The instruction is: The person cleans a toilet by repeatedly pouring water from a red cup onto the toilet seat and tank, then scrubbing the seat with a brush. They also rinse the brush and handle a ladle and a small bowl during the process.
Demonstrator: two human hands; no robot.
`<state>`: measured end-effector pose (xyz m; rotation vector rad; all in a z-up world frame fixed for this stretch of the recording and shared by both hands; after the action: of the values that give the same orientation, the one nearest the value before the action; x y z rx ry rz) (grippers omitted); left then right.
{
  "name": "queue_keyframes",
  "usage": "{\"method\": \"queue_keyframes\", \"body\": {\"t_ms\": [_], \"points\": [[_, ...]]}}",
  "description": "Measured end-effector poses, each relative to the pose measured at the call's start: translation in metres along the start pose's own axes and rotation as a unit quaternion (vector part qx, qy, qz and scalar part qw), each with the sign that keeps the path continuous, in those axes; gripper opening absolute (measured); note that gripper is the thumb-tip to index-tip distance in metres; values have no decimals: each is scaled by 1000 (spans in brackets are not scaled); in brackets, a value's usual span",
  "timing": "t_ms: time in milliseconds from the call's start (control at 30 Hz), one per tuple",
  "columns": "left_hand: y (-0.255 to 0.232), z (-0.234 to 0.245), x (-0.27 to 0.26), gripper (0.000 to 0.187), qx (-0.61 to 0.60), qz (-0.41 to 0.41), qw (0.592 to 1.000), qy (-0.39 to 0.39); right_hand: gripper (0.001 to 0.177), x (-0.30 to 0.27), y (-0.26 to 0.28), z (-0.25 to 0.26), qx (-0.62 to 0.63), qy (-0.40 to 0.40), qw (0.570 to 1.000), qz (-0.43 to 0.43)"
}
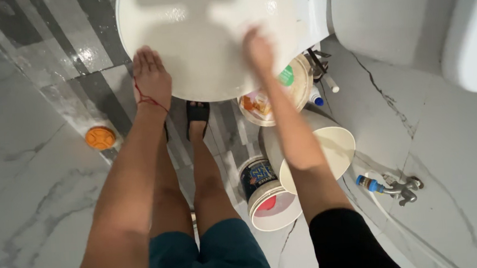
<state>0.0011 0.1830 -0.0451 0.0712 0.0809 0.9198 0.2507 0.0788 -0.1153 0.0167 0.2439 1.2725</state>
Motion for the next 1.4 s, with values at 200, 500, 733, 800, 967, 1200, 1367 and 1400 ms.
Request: {"method": "queue_keyframes", "body": {"t_ms": [200,500,733,800,967,1200,1367,1400], "points": [[3,10,12,58,3,-17,998,57,53,4,22,-6,8,-65,998,-18],[52,42,-22,35,-193,44,978,-67,63,-75,30,-13,-77,19,994,79],[94,90,-51,9,-225,172,946,-160,48,-87,160,10,88,68,993,-40],[96,102,-57,14,-201,192,948,-157,47,-76,149,11,82,110,986,-96],[87,86,-88,10,-221,204,945,-130,50,2,92,69,70,30,986,-147],[-16,63,-96,37,-397,182,891,126,48,-5,200,83,-27,175,983,50],[-54,35,-43,58,-299,144,942,-40,46,106,164,53,-152,109,965,184],[-64,22,-36,63,-275,148,950,19,34,144,164,78,-205,-34,936,284]]}}
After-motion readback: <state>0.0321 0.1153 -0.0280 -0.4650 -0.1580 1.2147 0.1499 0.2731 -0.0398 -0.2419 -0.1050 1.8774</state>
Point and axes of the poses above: each hand's wrist, its own x-axis towards the middle knuckle, its own z-axis out of the back of the hand, y = z × x, the point moved 10 cm from there along x, towards the middle knuckle, and after that the axes turned 13 degrees about -y, right-handed, at the moved point
